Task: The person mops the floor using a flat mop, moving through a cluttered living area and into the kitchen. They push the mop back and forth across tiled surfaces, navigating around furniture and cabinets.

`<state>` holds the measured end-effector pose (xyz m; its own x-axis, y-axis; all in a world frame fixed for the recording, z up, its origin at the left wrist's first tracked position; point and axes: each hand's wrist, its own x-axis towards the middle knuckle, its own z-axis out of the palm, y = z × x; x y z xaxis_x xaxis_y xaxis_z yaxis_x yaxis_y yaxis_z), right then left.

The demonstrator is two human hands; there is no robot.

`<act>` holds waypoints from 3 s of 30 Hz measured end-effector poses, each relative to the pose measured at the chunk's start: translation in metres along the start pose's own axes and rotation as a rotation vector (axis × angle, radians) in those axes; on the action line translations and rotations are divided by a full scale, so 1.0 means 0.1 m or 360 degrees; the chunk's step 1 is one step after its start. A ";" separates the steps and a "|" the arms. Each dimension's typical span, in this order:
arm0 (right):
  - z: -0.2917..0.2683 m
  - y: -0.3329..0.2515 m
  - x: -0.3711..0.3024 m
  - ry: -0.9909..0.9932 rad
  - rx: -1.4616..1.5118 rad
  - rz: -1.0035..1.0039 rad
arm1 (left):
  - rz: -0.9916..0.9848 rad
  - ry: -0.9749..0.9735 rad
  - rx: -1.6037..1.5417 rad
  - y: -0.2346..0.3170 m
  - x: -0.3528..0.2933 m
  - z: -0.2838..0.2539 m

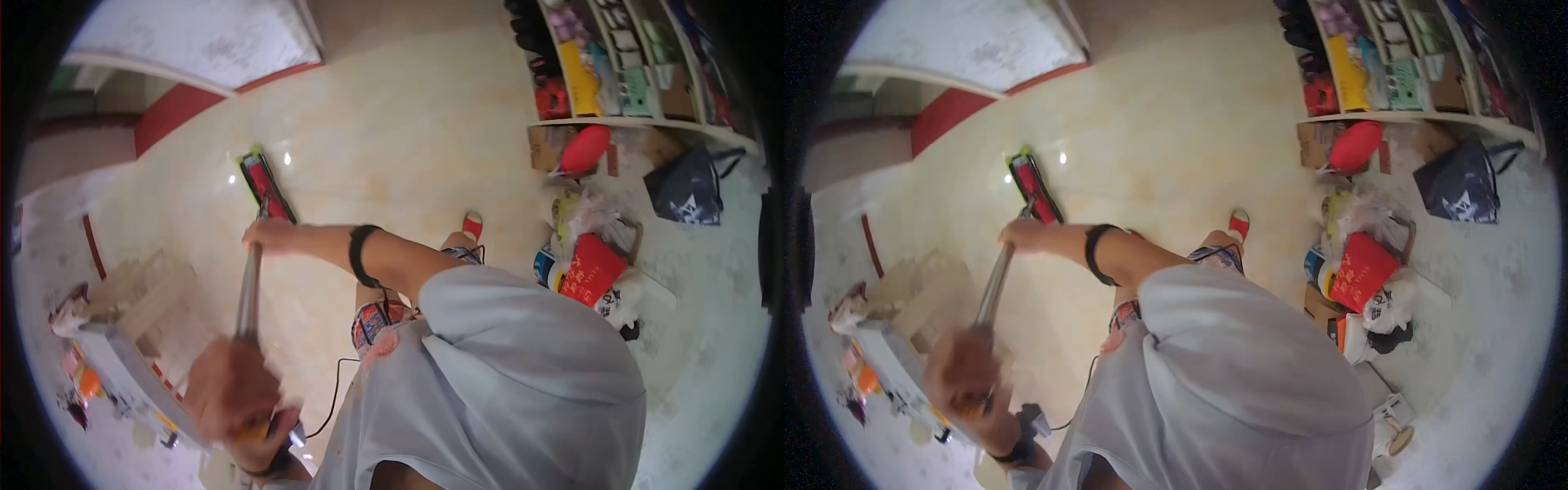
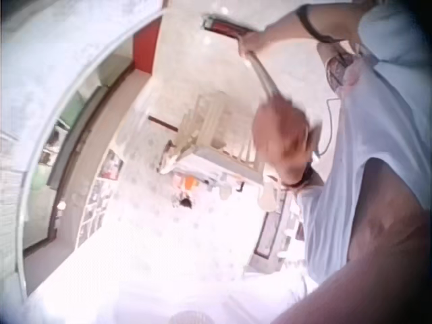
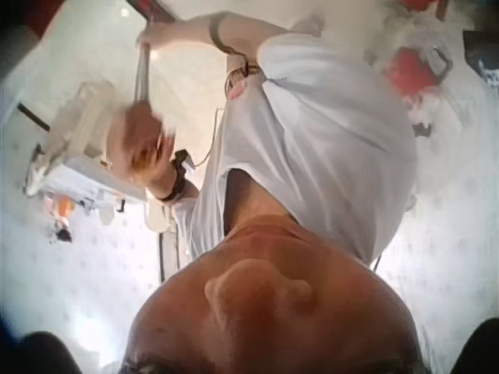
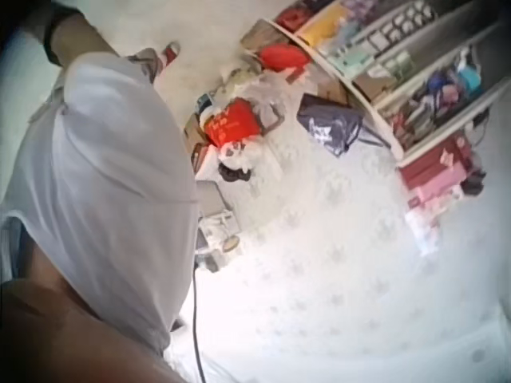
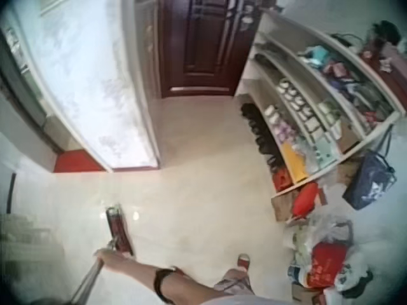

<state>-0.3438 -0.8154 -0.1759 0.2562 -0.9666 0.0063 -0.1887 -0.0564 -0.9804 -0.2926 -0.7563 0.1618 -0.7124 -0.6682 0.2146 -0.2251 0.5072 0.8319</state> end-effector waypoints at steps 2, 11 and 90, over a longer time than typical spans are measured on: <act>-0.26 -0.39 -0.23 0.0017 -0.0183 -0.0111 | 0.0540 0.0351 -0.0144 0.22 0.10 -0.11; -2.48 -0.64 -2.07 0.0340 -0.0561 0.0038 | 0.0833 0.0158 -0.0801 0.92 0.84 0.64; -6.00 2.24 0.31 -0.0687 -0.0615 -0.0432 | -0.0158 0.1173 -0.0685 -0.66 3.22 3.13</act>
<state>-0.9468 -1.0080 -0.2774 0.6866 -0.7219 0.0855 -0.3708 -0.4489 -0.8130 -0.7156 -0.8347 0.0159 -0.0555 -0.9572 0.2842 0.1145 0.2767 0.9541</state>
